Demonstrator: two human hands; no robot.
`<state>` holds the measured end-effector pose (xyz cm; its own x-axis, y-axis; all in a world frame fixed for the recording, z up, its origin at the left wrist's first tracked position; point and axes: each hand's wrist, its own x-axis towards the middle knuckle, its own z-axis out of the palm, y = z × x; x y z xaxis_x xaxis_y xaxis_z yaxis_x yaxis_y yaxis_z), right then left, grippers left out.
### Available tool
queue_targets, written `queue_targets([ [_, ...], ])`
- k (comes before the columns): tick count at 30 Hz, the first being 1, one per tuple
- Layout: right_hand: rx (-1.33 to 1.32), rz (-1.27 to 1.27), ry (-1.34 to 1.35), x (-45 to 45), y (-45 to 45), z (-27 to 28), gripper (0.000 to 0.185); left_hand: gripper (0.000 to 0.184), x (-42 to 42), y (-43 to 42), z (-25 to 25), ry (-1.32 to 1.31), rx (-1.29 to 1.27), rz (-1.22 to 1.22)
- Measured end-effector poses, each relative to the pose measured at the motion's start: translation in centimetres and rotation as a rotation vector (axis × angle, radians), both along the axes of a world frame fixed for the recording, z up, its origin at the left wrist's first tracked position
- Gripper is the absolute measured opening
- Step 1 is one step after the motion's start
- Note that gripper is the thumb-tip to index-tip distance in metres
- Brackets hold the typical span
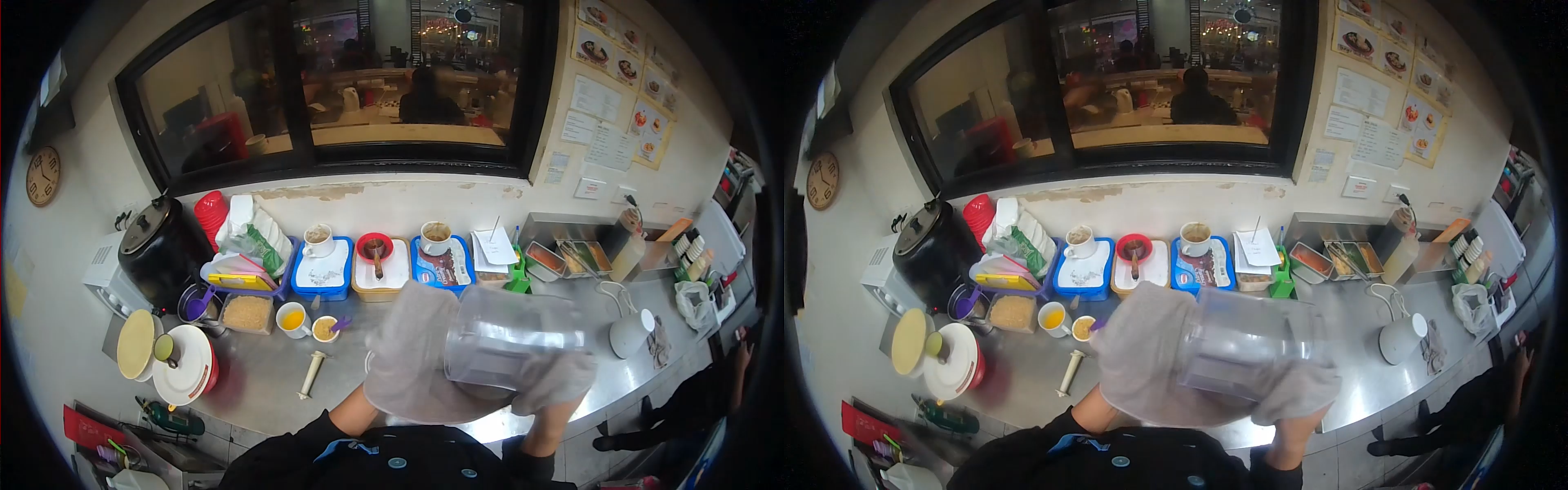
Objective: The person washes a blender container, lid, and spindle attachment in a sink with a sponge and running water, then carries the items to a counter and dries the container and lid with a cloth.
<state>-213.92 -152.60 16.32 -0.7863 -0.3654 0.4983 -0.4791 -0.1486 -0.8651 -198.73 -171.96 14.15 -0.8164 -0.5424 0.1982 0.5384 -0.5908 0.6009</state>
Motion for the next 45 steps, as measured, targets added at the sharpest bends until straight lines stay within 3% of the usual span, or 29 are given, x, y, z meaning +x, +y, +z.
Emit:
queue_targets([
  [3,0.034,-0.082,0.307,1.2,-0.7,-0.9,0.027,0.059,-0.7,1.3,-2.7,-0.156,0.001,-0.075],
  [4,0.033,0.103,0.316,1.9,-1.0,-0.3,0.030,0.060,-0.6,1.4,-3.1,-0.189,-0.002,-0.094],
  [7,0.422,0.163,0.885,2.4,-1.0,2.7,0.030,0.060,-0.1,1.3,-2.4,-0.253,0.017,-0.169],
  [10,0.309,0.227,0.931,3.1,-1.7,2.9,0.026,0.057,0.3,1.0,-1.0,-0.295,0.041,-0.255],
  [12,0.308,0.207,0.601,3.9,-2.3,2.0,0.026,0.053,-0.1,1.4,-1.0,-0.279,0.166,-0.096],
  [15,0.274,0.221,0.800,3.2,-2.2,0.6,0.029,0.050,0.2,0.6,-1.9,-0.224,0.324,-0.168],
  [16,0.460,0.535,0.714,2.7,-2.1,2.8,0.032,0.050,0.3,0.5,-2.4,-0.224,0.321,-0.166],
  [18,0.484,0.509,0.855,-0.5,-1.9,0.1,0.033,0.053,0.7,0.7,-3.5,-0.153,0.363,-0.190],
  [19,0.510,0.479,0.994,-1.0,-2.1,0.0,0.034,0.053,0.8,0.7,-3.6,-0.153,0.361,-0.195],
  [21,0.633,0.510,0.999,-2.1,-1.7,1.8,0.031,0.058,1.2,0.7,-3.7,-0.024,0.427,-0.247],
  [23,0.345,0.262,0.585,-3.2,-1.3,2.5,0.037,0.058,1.4,0.3,-3.2,-0.009,0.485,-0.259],
  [25,0.376,0.266,0.656,-3.2,-1.3,2.7,0.038,0.058,0.9,0.0,-3.4,0.003,0.536,-0.280],
  [26,0.406,0.271,0.723,-2.9,-1.4,3.2,0.039,0.057,0.1,-0.4,-4.2,-0.192,-0.030,-0.288],
  [28,0.465,0.284,0.852,-0.9,-2.5,6.0,0.041,0.055,-0.3,0.2,-3.5,-0.384,-0.599,-0.281],
  [30,0.490,0.288,0.917,-0.6,-2.5,5.5,0.042,0.040,0.0,1.1,-1.9,0.094,0.432,-0.746],
  [31,0.479,0.439,0.605,-0.7,-2.5,4.3,0.043,0.040,0.1,1.0,-1.9,0.092,0.430,-0.746],
  [33,0.459,0.581,0.292,-0.7,-2.4,3.4,0.045,0.042,0.4,1.2,-2.2,0.094,0.330,-0.719],
  [34,0.467,0.594,0.436,-0.3,-2.8,4.3,0.045,0.042,0.6,1.6,-2.1,0.097,0.328,-0.717],
  [36,0.421,0.612,0.705,-0.3,-3.5,4.6,0.046,0.043,1.1,2.5,-2.1,-0.204,-0.024,-0.459],
  [37,0.421,0.617,0.709,-0.6,-3.7,4.5,0.046,0.044,1.2,2.8,-2.3,-0.309,-0.139,-0.371],
  [39,0.373,0.526,0.861,-1.3,-4.0,4.1,0.039,0.041,1.0,2.6,-3.6,-0.229,0.367,-0.474],
  [40,0.377,0.527,0.859,-2.1,-4.0,3.2,0.039,0.041,1.0,2.9,-3.6,-0.228,0.372,-0.476],
  [42,0.322,0.498,0.447,-3.7,-4.2,0.9,0.030,0.035,1.1,3.4,-3.5,-0.158,0.301,-0.397],
  [43,0.324,0.495,0.446,-3.9,-4.5,0.6,0.030,0.035,0.9,3.2,-5.7,-0.157,0.302,-0.400],
  [44,0.288,0.391,0.567,-4.2,-5.1,0.7,0.029,0.034,0.5,2.7,-9.6,-0.307,-0.217,-0.172],
  [45,0.248,0.285,0.687,-4.5,-5.6,0.6,0.028,0.034,0.5,2.4,-10.0,-0.365,-0.484,-0.062],
])
